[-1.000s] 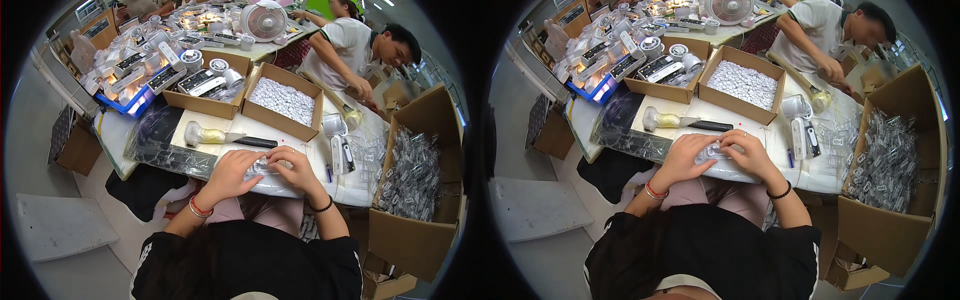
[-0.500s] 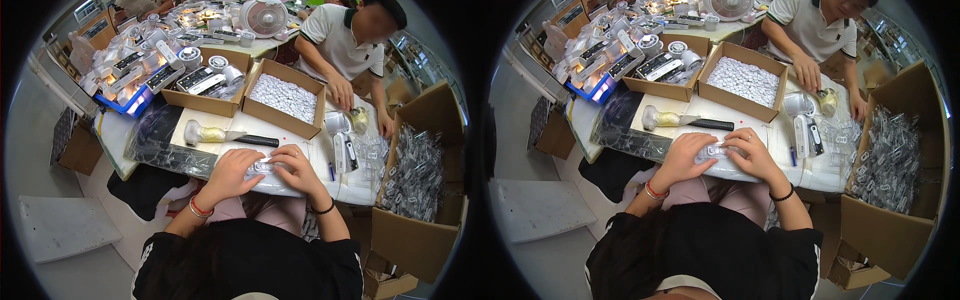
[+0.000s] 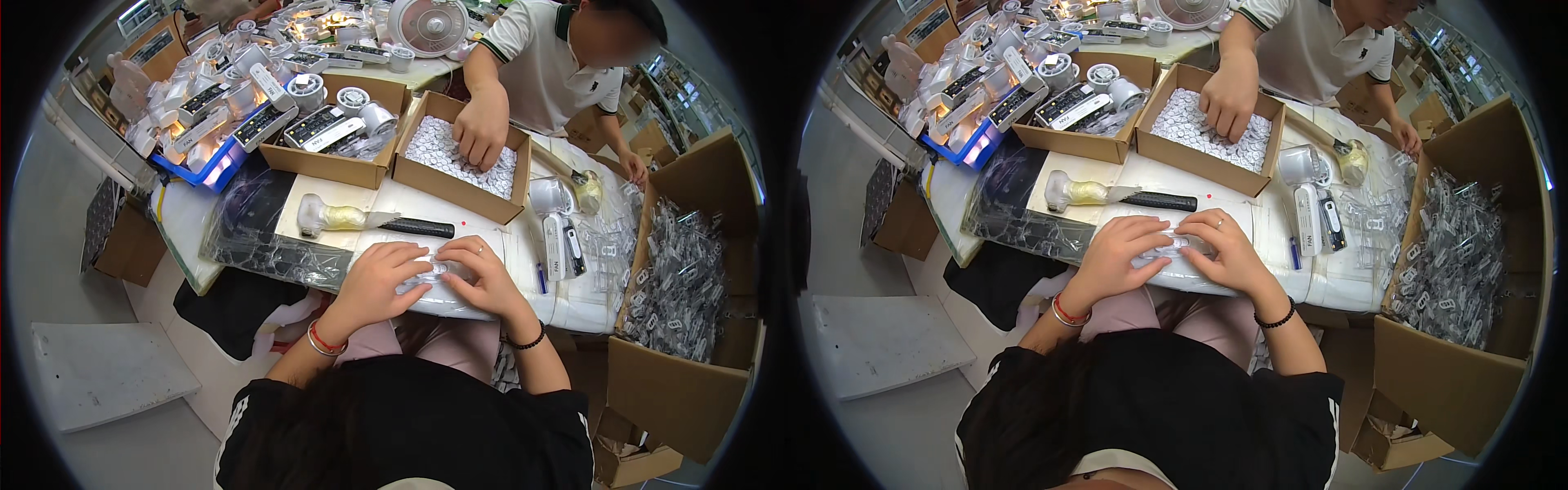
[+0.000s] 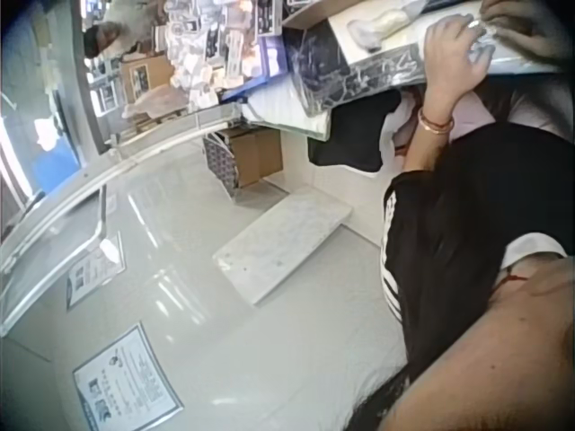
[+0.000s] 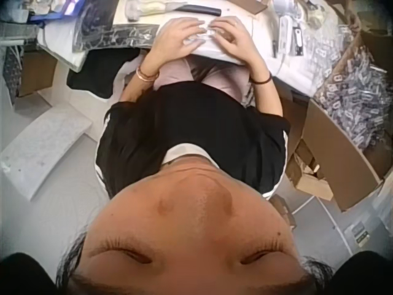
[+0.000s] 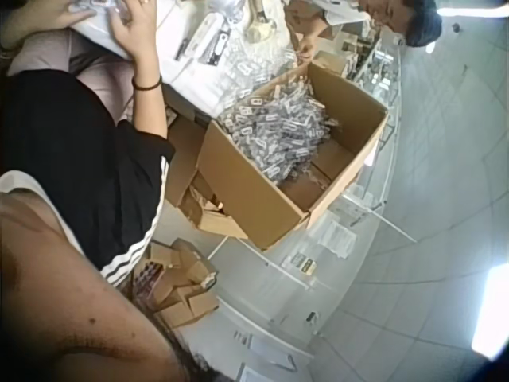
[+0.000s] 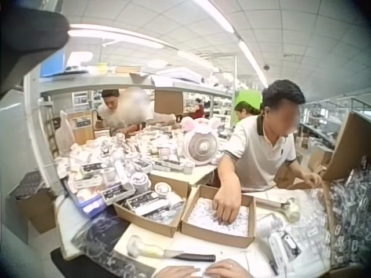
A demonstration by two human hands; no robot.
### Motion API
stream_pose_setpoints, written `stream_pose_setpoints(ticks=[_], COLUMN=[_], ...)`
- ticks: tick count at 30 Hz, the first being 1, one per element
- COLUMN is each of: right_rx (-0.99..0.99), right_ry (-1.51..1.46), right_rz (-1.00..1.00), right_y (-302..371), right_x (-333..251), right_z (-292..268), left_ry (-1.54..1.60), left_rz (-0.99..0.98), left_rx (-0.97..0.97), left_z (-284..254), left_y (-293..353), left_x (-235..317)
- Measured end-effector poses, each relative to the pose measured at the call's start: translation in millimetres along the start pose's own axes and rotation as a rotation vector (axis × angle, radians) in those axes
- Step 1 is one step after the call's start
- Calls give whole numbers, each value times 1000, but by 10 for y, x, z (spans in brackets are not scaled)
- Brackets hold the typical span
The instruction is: The person is assembling small electronic fans, placing them into plastic sleeves, and using a rubber mallet to tap components into place.
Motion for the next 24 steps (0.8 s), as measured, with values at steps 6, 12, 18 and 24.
stream_pose_setpoints(ticks=[6, 12, 18, 24], right_rx=[-3, -33, -97, -45], right_ry=[14, 98, 169, 307], right_rz=[-43, -76, -113, -347], right_y=[-16, -38, -64, -412], right_x=[-24, -80, -137, -449], right_z=[-32, -49, -10, 257], left_ry=[-19, -8, 99, -230], left_rz=[12, 10, 1, -13], left_rx=[16, 18, 100, 629], left_z=[-5, -11, -283, -1688], left_y=[-18, 15, 32, -172], left_x=[5, -8, -8, -489])
Point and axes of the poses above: each hand's wrist, its own y-axis away from the middle knuckle, its own z-axis out of the palm, x = y × z, the point moved 3 cm from there along -y, towards the middle knuckle, and after that the axes turned 12 degrees about y, right-handed, at the moved point
